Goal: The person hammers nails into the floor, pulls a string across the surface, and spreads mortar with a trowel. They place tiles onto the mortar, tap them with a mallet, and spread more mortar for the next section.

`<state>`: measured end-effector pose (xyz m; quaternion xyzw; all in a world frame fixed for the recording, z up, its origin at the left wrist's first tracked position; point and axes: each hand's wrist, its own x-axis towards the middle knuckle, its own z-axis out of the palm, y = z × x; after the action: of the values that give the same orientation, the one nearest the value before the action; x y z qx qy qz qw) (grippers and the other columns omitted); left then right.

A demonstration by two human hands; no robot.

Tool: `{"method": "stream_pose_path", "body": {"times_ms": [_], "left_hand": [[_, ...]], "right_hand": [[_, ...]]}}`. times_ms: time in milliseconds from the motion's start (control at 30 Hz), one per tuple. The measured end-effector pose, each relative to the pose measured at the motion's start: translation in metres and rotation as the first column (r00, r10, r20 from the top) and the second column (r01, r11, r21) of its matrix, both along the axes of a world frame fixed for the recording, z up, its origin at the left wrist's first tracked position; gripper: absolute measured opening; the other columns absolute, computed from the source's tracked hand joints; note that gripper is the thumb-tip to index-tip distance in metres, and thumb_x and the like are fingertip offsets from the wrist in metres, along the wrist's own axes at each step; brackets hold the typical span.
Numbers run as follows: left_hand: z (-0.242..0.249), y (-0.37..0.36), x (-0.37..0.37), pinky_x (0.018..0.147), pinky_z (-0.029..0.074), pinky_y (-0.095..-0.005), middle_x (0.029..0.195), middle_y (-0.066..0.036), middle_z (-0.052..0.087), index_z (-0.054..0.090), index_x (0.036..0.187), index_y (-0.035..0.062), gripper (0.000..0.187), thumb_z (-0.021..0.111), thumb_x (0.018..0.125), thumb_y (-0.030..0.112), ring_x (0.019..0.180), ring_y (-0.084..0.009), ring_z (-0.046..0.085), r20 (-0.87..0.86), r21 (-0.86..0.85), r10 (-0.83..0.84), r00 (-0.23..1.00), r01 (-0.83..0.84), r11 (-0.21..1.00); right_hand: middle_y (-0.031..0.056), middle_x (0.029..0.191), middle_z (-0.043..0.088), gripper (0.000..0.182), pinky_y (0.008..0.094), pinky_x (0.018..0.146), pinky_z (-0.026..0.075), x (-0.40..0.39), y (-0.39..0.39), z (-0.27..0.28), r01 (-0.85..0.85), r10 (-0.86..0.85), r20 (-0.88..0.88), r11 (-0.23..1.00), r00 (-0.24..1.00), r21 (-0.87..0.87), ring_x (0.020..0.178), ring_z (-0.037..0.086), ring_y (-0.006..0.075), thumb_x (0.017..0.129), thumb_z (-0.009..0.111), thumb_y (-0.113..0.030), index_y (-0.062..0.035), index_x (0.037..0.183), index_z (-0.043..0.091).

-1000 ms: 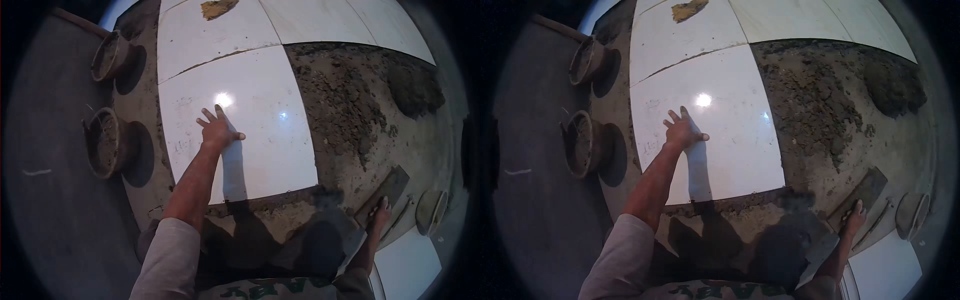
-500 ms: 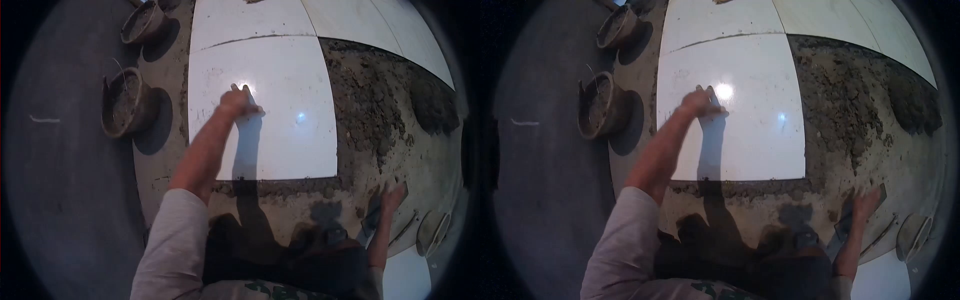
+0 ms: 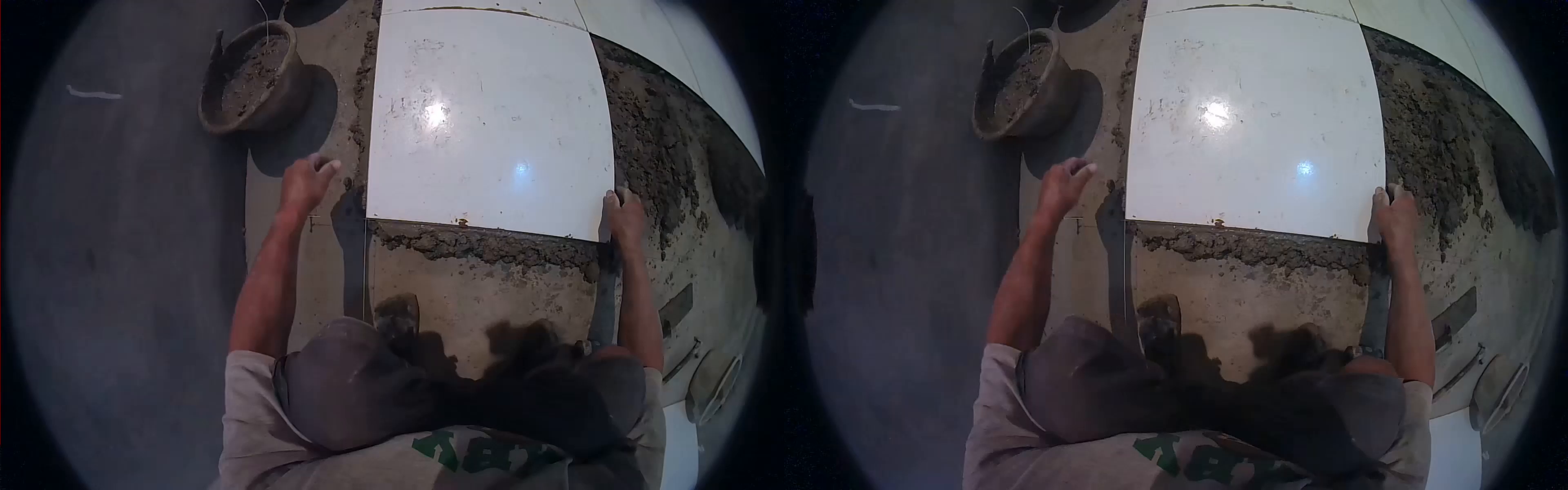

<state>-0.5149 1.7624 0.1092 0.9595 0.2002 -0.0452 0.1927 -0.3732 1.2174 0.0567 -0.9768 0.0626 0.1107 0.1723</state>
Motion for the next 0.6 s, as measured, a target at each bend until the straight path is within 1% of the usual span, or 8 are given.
{"method": "stream_pose_path", "body": {"times_ms": [67, 167, 233, 300, 400, 500, 567, 600], "left_hand": [[-0.021, -0.011, -0.016, 0.078, 0.049, -0.0402, 0.092, -0.019, 0.068, 0.069, 0.1, 0.0043, 0.041, 0.063, 0.084, 0.041, 0.087, -0.033, 0.065, 0.007, -0.137, 0.1, 0.995, -0.098, 0.986], [-0.026, -0.022, -0.018, 0.077, 0.049, -0.0396, 0.091, -0.019, 0.068, 0.068, 0.099, 0.0038, 0.04, 0.064, 0.083, 0.04, 0.085, -0.0328, 0.065, -0.067, -0.174, 0.087, 0.994, -0.097, 0.98], [-0.028, -0.02, -0.023, 0.077, 0.049, -0.0397, 0.09, -0.02, 0.068, 0.068, 0.098, 0.0031, 0.039, 0.064, 0.083, 0.039, 0.084, -0.0326, 0.065, -0.098, -0.157, 0.095, 0.991, -0.109, 0.982], [-0.033, -0.024, -0.019, 0.075, 0.048, -0.0403, 0.088, -0.02, 0.067, 0.067, 0.095, 0.0012, 0.039, 0.065, 0.082, 0.038, 0.082, -0.0325, 0.065, -0.131, -0.191, 0.097, 0.987, -0.121, 0.974], [-0.036, -0.029, -0.028, 0.071, 0.048, -0.0401, 0.082, -0.02, 0.067, 0.065, 0.092, -0.0011, 0.038, 0.066, 0.081, 0.036, 0.076, -0.0303, 0.065, -0.071, -0.173, 0.052, 0.996, -0.064, 0.983], [-0.048, -0.029, -0.032, 0.07, 0.049, -0.0376, 0.079, -0.018, 0.067, 0.067, 0.093, -0.0011, 0.038, 0.067, 0.08, 0.034, 0.072, -0.0262, 0.065, -0.142, -0.223, 0.087, 0.986, -0.117, 0.968], [-0.062, -0.026, -0.031, 0.07, 0.05, -0.0355, 0.076, -0.014, 0.068, 0.068, 0.093, 0.0, 0.035, 0.067, 0.079, 0.033, 0.071, -0.0221, 0.065, -0.181, -0.367, 0.147, 0.972, -0.206, 0.907], [-0.038, -0.04, -0.025, 0.069, 0.05, -0.0346, 0.076, -0.012, 0.068, 0.069, 0.091, 0.0008, 0.034, 0.068, 0.079, 0.032, 0.07, -0.0209, 0.065, -0.202, -0.337, 0.139, 0.97, -0.202, 0.92]], "right_hand": [[0.0229, 0.115, 0.059, 0.044, 0.0432, 0.092, 0.044, -0.001, -0.002, -0.013, 0.008, -0.008, 0.024, 1.0, 1.0, -0.027, 0.108, 0.057, 0.0368, 0.089, 0.056, -0.033, 0.0006, 0.118, 0.059], [0.0247, 0.108, 0.062, 0.044, 0.0436, 0.088, 0.046, -0.005, -0.006, -0.029, -0.027, 0.032, 0.115, 0.999, 0.993, -0.042, 0.102, 0.061, 0.037, 0.088, 0.056, -0.034, 0.0016, 0.114, 0.06], [0.0258, 0.101, 0.063, 0.047, 0.0462, 0.084, 0.048, -0.003, -0.001, -0.027, 0.026, -0.026, 0.026, 1.0, 0.999, 0.011, 0.097, 0.061, 0.0405, 0.087, 0.057, -0.039, 0.0027, 0.107, 0.061], [0.0265, 0.095, 0.064, 0.047, 0.0473, 0.08, 0.05, -0.004, 0.0, -0.029, 0.089, -0.086, 0.042, 0.991, 0.995, -0.098, 0.094, 0.062, 0.042, 0.085, 0.06, -0.04, 0.0037, 0.101, 0.062], [0.0263, 0.105, 0.063, 0.046, 0.0468, 0.088, 0.047, -0.011, 0.025, 0.006, 0.185, -0.189, -0.028, 0.975, 0.982, -0.124, 0.103, 0.06, 0.0407, 0.084, 0.06, -0.04, 0.002, 0.102, 0.062], [0.0267, 0.103, 0.063, 0.046, 0.0467, 0.085, 0.047, -0.008, 0.022, -0.003, 0.213, -0.218, -0.035, 0.971, 0.975, -0.11, 0.1, 0.06, 0.0416, 0.085, 0.059, -0.041, 0.0035, 0.098, 0.061], [0.0269, 0.103, 0.063, 0.048, 0.0467, 0.085, 0.048, -0.008, 0.02, -0.002, 0.222, -0.228, -0.052, 0.97, 0.972, -0.103, 0.1, 0.061, 0.0411, 0.085, 0.059, -0.042, 0.0038, 0.099, 0.061], [0.0272, 0.103, 0.063, 0.049, 0.0466, 0.086, 0.048, -0.007, 0.021, -0.002, 0.229, -0.237, -0.078, 0.968, 0.968, -0.104, 0.101, 0.061, 0.0406, 0.085, 0.058, -0.042, 0.0041, 0.1, 0.061]]}}
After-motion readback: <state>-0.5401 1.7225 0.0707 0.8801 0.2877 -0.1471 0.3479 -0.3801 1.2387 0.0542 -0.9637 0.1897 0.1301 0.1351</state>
